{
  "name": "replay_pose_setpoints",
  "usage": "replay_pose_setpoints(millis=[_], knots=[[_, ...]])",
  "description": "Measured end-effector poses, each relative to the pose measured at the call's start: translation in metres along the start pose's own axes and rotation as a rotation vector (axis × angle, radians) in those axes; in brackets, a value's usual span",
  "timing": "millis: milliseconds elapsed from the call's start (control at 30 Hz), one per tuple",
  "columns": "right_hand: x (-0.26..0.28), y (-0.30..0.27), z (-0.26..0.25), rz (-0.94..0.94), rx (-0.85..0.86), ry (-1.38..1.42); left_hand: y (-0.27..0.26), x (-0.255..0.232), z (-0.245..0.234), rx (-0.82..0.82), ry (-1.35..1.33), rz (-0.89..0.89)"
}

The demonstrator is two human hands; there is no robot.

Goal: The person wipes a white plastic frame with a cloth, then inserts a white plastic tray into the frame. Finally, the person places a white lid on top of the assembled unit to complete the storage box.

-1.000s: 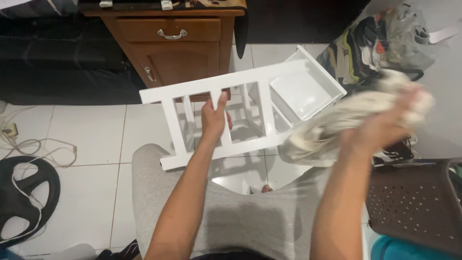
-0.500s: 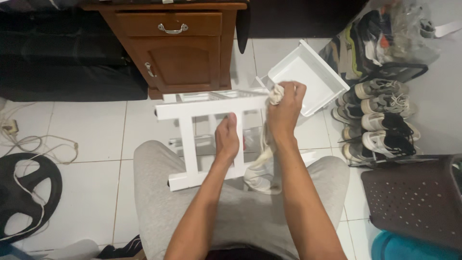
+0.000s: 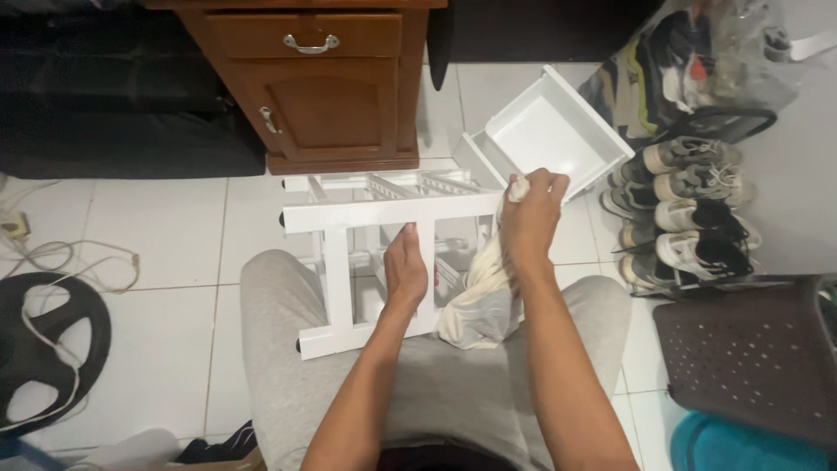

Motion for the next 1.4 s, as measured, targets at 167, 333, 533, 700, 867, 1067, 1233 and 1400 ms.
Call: replay_pose_setpoints(millis=[167, 333, 533, 700, 867, 1067, 1233, 1400], knots=[[0.047, -0.047, 0.031, 0.009, 0.285, 0.347, 0.001, 0.010, 0.009, -0.008, 0.115, 0.211], [0.013, -0.022, 0.014, 0.605, 0.386, 0.308, -0.002, 0.015, -0.007, 0.010, -0.007, 0.002], [-0.043, -0.004, -0.019, 0.124, -0.036, -0.084, -0.006, -0.003, 0.001, -0.002, 0.068, 0.105], [0.006, -0.061, 0.015, -0.048, 0.156, 0.058, -0.005, 0.007, 0.008, 0.003, 0.080, 0.009], [0.033, -0.073, 0.014, -0.091, 0.219, 0.231, -0.003, 0.016, 0.005, -0.019, 0.154, 0.360], [0.030, -0.041, 0.019, -0.153, 0.126, 0.223, -0.002, 0.027, 0.005, 0.025, 0.114, 0.042], [0.051, -0.066, 0.021, -0.256, 0.204, 0.381, 0.001, 0.045, 0.004, -0.105, 0.326, 0.577], [0.046, -0.035, 0.004, -0.138, 0.229, 0.175, -0.013, 0.025, 0.007, 0.022, 0.197, -0.042]])
Point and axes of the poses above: each hand's wrist, its own y-axis towards the middle knuckle, its own z-axis out of the palm, x = y × z, the point moved 2 cm from there along y, towards the middle knuckle, and after that the axes turned 2 degrees about -y, right-handed, at the moved point
